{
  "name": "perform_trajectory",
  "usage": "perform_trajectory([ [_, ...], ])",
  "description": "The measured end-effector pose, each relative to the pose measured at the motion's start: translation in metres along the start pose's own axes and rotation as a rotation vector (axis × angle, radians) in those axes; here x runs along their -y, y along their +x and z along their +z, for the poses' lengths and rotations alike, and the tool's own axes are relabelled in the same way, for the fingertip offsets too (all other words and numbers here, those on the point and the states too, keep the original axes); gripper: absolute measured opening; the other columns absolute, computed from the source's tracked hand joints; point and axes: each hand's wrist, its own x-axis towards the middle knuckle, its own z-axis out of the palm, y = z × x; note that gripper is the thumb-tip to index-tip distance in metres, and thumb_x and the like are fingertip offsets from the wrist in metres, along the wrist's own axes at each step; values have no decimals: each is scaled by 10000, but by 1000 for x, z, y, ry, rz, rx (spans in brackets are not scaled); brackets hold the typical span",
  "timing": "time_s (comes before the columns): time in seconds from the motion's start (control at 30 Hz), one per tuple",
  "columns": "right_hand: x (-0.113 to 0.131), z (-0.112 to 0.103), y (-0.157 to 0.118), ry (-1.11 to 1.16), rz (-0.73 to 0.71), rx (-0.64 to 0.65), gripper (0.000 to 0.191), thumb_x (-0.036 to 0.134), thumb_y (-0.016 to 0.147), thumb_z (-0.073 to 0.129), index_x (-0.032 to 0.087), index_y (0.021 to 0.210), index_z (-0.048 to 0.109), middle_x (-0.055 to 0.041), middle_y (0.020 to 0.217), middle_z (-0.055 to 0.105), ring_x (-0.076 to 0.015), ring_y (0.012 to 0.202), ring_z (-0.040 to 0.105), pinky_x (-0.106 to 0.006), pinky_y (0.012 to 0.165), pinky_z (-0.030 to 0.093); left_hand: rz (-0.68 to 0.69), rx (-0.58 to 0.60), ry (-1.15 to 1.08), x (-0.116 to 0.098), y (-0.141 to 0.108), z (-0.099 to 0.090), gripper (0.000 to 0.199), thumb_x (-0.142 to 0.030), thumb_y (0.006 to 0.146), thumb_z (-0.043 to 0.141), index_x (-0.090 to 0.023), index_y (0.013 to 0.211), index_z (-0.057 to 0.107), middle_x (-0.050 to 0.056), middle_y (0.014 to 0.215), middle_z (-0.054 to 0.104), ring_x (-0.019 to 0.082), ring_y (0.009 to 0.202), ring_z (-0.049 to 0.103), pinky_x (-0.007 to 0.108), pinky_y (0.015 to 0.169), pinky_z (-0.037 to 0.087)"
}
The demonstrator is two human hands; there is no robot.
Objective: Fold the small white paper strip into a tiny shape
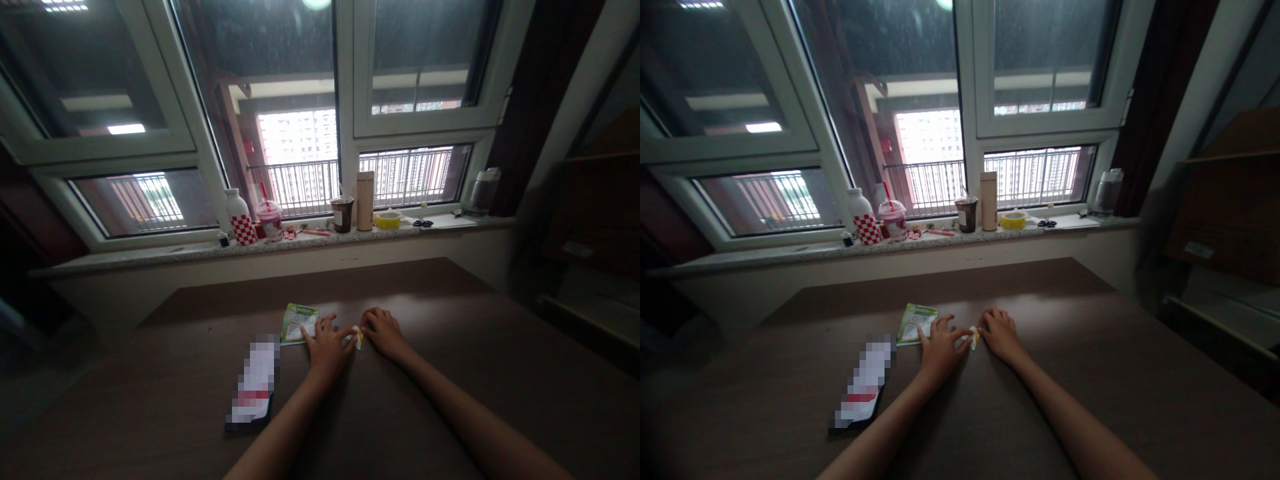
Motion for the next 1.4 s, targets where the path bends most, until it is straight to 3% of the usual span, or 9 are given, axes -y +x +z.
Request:
perform_trajectory([
  [0.33, -2, -1, 1, 22, 4, 27, 95, 257, 846, 586, 247, 927, 633, -23, 1200, 583, -233, 1130, 459, -369, 945, 342, 22, 5, -8, 4, -1, 2, 213, -512, 840, 593, -479, 1023, 696, 11, 1371, 498, 299, 1320, 350, 743, 1063, 38],
  [0.83, -6, 1, -9, 81, -173, -66, 147, 326, 837, 639, 295, 948, 729, -41, 1083, 625, -237, 1089, 494, -392, 957, 379, 31, 23, -60, 6, -1, -1, 264, -497, 818, 625, -452, 1072, 682, 24, 1400, 477, 300, 1347, 326, 726, 1076, 8],
  [1.4, -4, -4, -13, 26, -159, -73, 177, 369, 795, 654, 336, 947, 738, -40, 1091, 598, -238, 1098, 476, -396, 959, 385, 35, 21, -81, 7, -3, -3, 285, -426, 791, 660, -385, 1070, 702, 53, 1391, 492, 294, 1342, 348, 689, 1101, -13],
])
